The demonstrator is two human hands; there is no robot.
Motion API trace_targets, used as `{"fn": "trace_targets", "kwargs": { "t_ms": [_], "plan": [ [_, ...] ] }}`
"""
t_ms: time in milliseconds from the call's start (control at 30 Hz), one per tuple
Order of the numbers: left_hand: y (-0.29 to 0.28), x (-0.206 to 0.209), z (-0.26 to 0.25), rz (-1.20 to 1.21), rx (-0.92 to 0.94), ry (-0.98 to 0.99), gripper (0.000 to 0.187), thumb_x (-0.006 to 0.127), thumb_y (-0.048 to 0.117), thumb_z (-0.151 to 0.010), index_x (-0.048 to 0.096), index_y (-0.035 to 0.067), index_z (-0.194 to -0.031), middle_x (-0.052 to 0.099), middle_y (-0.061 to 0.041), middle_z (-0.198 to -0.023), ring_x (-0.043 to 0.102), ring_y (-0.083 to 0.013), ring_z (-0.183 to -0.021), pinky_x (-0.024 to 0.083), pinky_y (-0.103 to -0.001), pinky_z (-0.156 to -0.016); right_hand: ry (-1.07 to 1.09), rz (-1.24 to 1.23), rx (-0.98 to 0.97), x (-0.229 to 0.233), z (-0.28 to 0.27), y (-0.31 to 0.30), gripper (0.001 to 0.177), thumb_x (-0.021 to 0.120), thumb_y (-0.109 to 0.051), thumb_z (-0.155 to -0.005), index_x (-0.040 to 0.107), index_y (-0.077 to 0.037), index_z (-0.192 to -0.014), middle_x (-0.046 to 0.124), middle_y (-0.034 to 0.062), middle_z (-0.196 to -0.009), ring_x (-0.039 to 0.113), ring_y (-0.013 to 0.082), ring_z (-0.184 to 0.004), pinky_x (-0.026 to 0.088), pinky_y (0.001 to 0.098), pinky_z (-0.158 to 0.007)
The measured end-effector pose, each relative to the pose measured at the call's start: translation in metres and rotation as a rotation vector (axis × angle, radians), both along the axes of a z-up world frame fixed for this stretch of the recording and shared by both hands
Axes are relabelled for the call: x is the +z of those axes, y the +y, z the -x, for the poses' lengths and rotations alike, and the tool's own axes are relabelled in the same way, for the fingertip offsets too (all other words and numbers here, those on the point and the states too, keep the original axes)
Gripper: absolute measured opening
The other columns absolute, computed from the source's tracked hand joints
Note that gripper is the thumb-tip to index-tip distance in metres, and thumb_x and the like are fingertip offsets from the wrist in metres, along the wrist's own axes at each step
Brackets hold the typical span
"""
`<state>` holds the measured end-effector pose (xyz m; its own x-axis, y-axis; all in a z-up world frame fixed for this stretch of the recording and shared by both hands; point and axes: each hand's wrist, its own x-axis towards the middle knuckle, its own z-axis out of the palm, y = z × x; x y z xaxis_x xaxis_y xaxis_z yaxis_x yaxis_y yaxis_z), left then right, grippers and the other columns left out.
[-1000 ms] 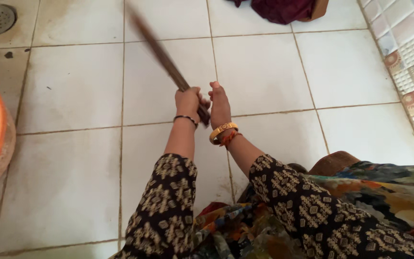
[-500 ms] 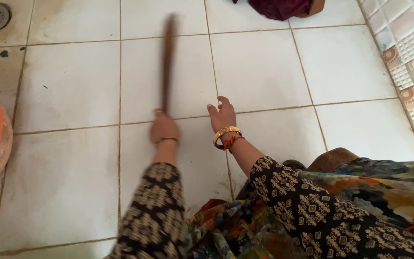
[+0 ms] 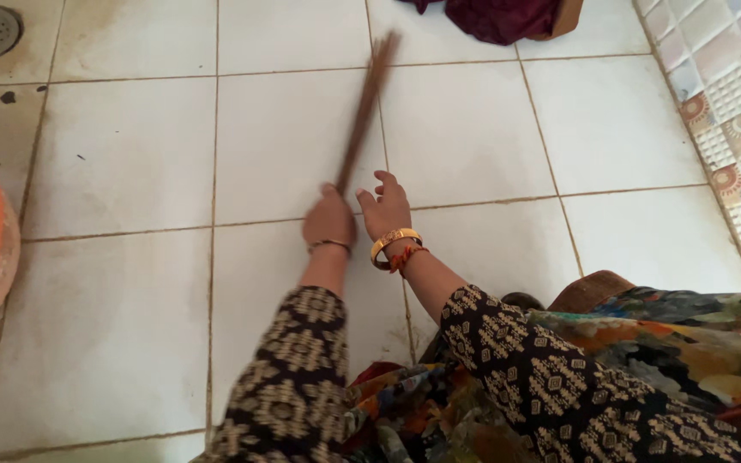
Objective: The person cleans a tiled floor by hand using a bundle of sticks as a broom, sweeping debris into a pile while sitting on the ground, then wipes the floor with a cloth and rinses the area using water from an orange basin.
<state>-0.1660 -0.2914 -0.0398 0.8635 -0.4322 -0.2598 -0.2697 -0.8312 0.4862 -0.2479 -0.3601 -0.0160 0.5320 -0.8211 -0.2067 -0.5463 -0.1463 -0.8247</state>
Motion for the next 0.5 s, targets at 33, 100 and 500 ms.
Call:
{"fn": "trace_targets", "kwargs": {
  "t_ms": [33,100,500],
  "plan": [
    [-0.002,0.002,0.01,-0.009,0.0,0.049,0.036,0.047,0.022,-0.103,0.053,0.003,-0.132,0.071,-0.02,-0.111,0.07,-0.0377,-0.102,0.057,-0.05,-0.087,-0.008,0.003,0.002,-0.002,0.001,0.0,0.058,0.065,-0.033,-0.091,0.05,-0.01,-0.143,0.058,0.0154,-0.133,0.063,0.0278,-0.113,0.055,0.0412,-0.095],
    [-0.002,0.001,0.008,-0.029,0.011,0.064,0.038,0.048,0.02,-0.101,0.051,0.002,-0.135,0.071,-0.021,-0.112,0.07,-0.0377,-0.104,0.057,-0.05,-0.088,0.025,-0.011,-0.008,-0.005,0.004,-0.004,0.059,0.065,-0.033,-0.091,0.05,-0.01,-0.143,0.058,0.0151,-0.134,0.062,0.0271,-0.114,0.055,0.0409,-0.095],
    [0.07,-0.037,-0.119,0.518,0.629,0.52,0.044,0.058,0.026,-0.1,0.05,-0.001,-0.134,0.064,-0.015,-0.106,0.066,-0.0284,-0.086,0.06,-0.041,-0.074,0.057,-0.057,0.199,-0.008,-0.001,-0.011,0.054,0.065,-0.034,-0.091,0.056,-0.009,-0.139,0.07,0.0147,-0.119,0.066,0.0259,-0.112,0.053,0.0395,-0.098]
  ]
}}
